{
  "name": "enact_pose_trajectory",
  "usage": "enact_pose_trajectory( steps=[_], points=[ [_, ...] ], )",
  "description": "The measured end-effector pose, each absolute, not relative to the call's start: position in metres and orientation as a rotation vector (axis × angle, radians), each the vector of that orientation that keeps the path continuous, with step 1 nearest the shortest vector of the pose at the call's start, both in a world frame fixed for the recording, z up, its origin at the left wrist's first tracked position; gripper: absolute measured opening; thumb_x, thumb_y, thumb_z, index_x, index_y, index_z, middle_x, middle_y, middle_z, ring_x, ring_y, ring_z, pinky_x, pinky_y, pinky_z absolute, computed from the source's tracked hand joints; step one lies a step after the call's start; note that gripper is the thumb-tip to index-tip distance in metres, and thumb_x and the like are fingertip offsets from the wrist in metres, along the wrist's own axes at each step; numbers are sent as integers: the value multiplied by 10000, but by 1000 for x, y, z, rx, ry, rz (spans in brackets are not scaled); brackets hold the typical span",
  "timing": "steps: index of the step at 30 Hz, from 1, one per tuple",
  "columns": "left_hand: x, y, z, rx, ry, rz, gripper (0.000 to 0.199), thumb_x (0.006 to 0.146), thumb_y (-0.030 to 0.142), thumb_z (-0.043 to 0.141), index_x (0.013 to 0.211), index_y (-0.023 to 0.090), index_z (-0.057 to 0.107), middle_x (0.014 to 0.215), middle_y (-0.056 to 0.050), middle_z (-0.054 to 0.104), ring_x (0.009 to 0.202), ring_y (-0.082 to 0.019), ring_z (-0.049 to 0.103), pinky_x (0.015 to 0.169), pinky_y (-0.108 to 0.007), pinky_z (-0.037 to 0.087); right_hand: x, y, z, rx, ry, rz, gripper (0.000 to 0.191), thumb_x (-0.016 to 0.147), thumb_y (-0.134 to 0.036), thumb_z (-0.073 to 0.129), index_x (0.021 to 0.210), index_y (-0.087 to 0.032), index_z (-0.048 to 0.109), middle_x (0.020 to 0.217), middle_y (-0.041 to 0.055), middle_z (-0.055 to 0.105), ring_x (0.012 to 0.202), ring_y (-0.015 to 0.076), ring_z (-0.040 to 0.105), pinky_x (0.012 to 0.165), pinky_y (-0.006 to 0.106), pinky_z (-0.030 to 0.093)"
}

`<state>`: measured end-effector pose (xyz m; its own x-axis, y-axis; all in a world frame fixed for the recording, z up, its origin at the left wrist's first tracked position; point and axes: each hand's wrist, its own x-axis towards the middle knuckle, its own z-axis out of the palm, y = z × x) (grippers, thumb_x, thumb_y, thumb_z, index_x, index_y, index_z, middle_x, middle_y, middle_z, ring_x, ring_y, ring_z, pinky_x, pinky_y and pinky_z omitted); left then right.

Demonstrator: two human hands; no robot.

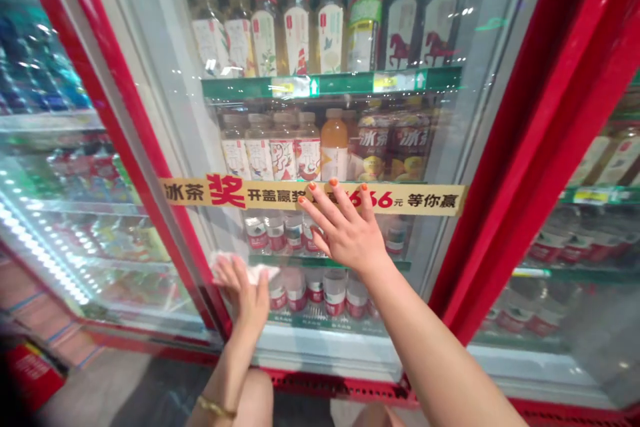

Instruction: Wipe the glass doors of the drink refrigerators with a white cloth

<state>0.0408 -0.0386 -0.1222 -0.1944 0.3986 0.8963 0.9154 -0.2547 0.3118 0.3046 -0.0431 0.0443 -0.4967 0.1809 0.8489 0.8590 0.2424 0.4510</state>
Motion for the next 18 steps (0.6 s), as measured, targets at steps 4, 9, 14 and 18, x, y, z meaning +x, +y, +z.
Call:
enact_pose_trajectory(
  steps=[4, 9, 14, 18],
  points=[
    [65, -24, -38, -1600, -1557, -1545, 940, 1083, 524, 514, 1781, 134, 19, 1847, -234, -38, 1724, -392, -135, 1378, -722, 6, 306, -44, 44, -1011, -1834, -1275, 828, 1076, -527, 533, 1782, -351, 138, 1771, -6, 418, 1694, 322, 307, 1413, 585, -87],
    [103, -45, -70, -1960, -1163, -1169, 885, 1028, 537, 633, 1773, 291, 224, 1852, -113, 201, 1749, -329, 4, 1408, -643, -8, 305, -42, 43, -982, -1814, -1309, 822, 1069, -499, 553, 1779, -356, 165, 1758, -4, 441, 1681, 320, 341, 1417, 584, -52],
    [49, -38, -115, -1749, -1450, -1312, 898, 1065, 431, 579, 1788, 213, 92, 1858, -195, 53, 1739, -388, -27, 1384, -719, 52, 305, -42, 44, -951, -1800, -1341, 791, 1073, -515, 537, 1771, -329, 215, 1753, -7, 445, 1710, 291, 272, 1426, 570, -35],
    [51, -21, -51, -1563, -1569, -1627, 864, 1099, 520, 458, 1786, 181, 59, 1858, -180, -60, 1724, -405, -130, 1370, -734, -14, 306, -44, 45, -965, -1771, -1359, 779, 1060, -483, 561, 1760, -330, 258, 1754, -3, 436, 1722, 290, 229, 1425, 577, -26]
  ],
)
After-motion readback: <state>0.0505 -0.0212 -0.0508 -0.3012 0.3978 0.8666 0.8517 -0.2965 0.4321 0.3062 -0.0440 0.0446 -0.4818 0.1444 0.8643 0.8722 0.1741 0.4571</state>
